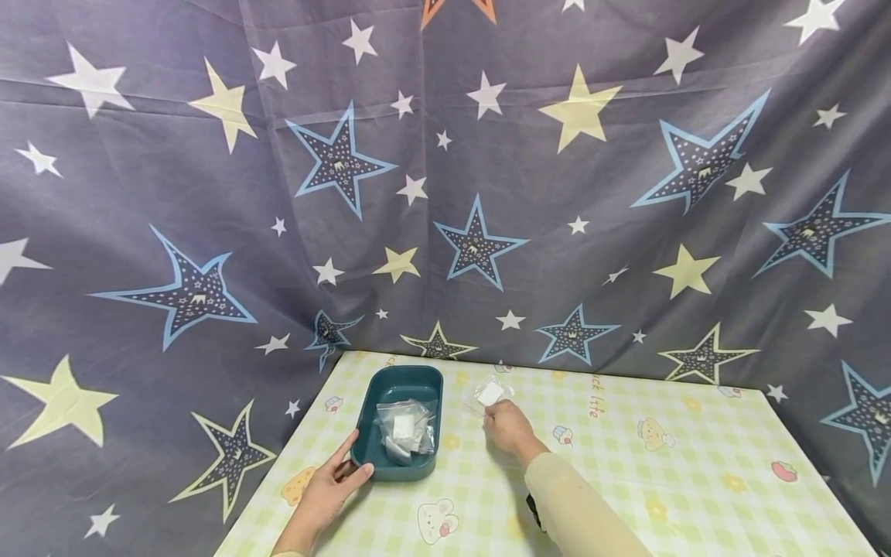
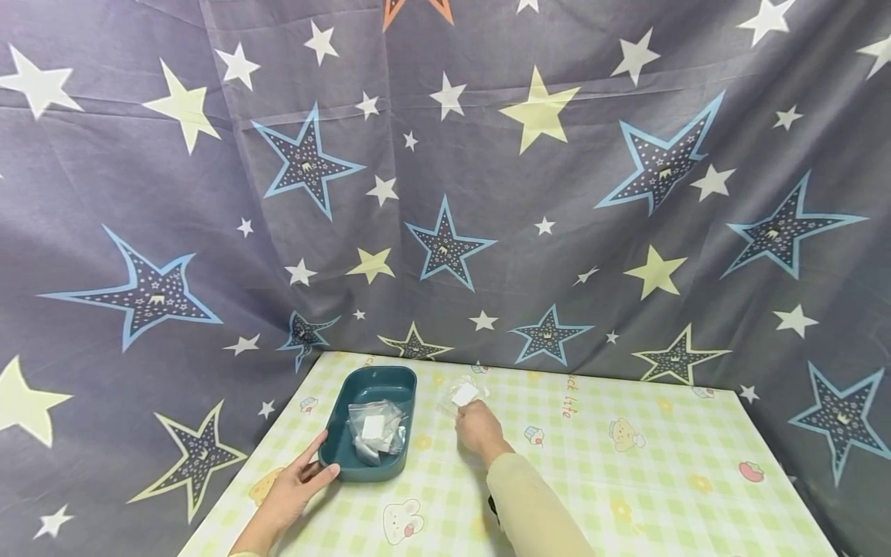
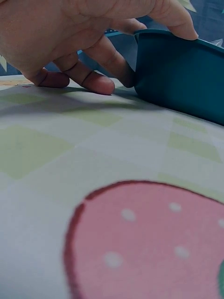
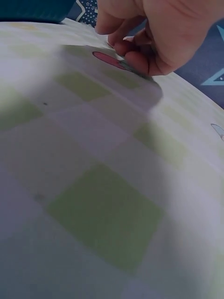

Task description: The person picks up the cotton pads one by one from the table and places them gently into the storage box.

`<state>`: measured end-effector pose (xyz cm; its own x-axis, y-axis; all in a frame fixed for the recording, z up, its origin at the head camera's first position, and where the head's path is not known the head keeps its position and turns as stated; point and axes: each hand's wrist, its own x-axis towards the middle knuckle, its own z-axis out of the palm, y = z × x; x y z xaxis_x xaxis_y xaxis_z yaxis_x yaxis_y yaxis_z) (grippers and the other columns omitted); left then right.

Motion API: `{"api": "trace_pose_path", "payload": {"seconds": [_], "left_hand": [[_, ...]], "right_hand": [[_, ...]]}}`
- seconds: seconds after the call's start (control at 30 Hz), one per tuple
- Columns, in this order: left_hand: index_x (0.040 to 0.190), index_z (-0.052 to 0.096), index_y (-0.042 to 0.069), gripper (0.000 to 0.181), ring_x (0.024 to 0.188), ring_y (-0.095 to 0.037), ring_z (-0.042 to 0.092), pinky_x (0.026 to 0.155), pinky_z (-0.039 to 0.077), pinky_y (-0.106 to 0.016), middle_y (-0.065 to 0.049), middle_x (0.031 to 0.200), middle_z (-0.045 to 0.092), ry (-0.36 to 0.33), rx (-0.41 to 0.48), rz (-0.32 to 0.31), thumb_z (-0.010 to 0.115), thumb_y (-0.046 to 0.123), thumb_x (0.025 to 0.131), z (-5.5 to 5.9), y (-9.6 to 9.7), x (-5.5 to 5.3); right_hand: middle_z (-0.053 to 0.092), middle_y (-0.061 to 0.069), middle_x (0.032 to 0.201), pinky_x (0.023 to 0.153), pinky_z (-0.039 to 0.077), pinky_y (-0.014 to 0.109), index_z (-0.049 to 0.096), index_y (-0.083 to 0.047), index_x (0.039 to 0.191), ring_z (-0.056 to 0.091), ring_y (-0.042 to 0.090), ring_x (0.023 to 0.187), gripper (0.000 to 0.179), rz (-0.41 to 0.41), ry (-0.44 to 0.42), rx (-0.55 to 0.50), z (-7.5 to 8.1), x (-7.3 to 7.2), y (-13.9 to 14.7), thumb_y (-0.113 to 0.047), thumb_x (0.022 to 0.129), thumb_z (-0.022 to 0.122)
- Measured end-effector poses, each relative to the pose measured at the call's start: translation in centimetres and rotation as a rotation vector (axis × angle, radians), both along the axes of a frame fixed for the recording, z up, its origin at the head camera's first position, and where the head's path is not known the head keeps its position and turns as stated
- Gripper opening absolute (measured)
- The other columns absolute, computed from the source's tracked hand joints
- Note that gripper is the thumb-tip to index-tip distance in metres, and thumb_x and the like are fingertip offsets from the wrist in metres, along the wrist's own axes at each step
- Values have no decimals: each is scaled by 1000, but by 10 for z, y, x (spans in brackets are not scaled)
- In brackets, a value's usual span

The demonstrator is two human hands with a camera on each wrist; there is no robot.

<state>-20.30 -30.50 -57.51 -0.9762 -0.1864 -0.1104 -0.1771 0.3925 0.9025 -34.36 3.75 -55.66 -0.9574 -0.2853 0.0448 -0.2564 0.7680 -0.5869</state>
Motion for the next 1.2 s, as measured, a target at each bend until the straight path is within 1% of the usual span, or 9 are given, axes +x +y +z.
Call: {"api": "trace_pose_path", "payload": {"seconds": [0.1,0.2,0.3,0.4,0.53,0.63,0.73,1.03,1.2], "left_hand": [[169,37,31,81,147,-46,53,108,60,-49,-32,156,53,4,-2,1,78,42,99,0,0,-1],[169,36,31,82,147,-46,52,108,60,-48,-32,156,52,-1,-1,-3,77,43,99,0,0,-1],[169,36,32,82,147,-46,52,108,61,-48,-32,156,53,-5,1,-3,77,44,99,1,0,0],[169,35,31,83,147,-46,52,108,61,-48,-32,156,53,-5,6,-7,77,44,99,1,0,0],[169,35,32,83,147,-45,52,107,61,-48,-31,155,54,-8,1,-9,77,45,99,0,0,-1],[169,35,33,83,147,-45,53,106,62,-47,-31,155,55,-13,-5,-7,78,46,99,-1,0,-1],[169,35,33,84,147,-45,53,105,62,-46,-30,155,56,-19,-2,-7,78,46,98,-1,0,-2],[169,35,34,85,149,-45,51,108,61,-48,-30,162,47,-40,9,-16,77,48,98,-1,0,-4],[170,33,31,86,149,-46,50,108,60,-48,-31,163,44,-48,2,-19,77,49,98,1,0,-4]], "right_hand": [[80,16,121,99,62,47,76,2,129,76,24,93,29,-22,-10,-67,0,-1,6,-12,105,66],[84,11,104,84,65,39,80,1,122,72,11,70,24,-32,-11,-143,-3,-2,11,-10,102,72],[83,9,89,77,67,35,82,1,114,78,14,71,18,-41,-23,-221,-7,-2,17,-8,101,73],[81,8,82,70,64,30,82,1,110,78,17,70,15,-46,-41,-267,-8,-1,26,-6,101,72],[81,7,89,75,62,35,81,-3,113,77,19,80,17,-61,14,-248,-7,1,38,-3,98,74],[82,8,96,83,64,42,80,-4,121,76,23,89,27,-79,61,-222,-7,3,50,-1,95,75],[82,9,98,85,64,45,78,-2,127,76,25,92,34,-90,80,-233,-6,4,63,3,93,74],[80,7,95,65,54,26,77,-4,130,67,12,79,36,-174,60,-278,-7,13,105,4,95,73],[79,7,94,60,50,22,75,-2,132,63,9,75,37,-177,59,-302,-3,20,123,3,95,74]]}}
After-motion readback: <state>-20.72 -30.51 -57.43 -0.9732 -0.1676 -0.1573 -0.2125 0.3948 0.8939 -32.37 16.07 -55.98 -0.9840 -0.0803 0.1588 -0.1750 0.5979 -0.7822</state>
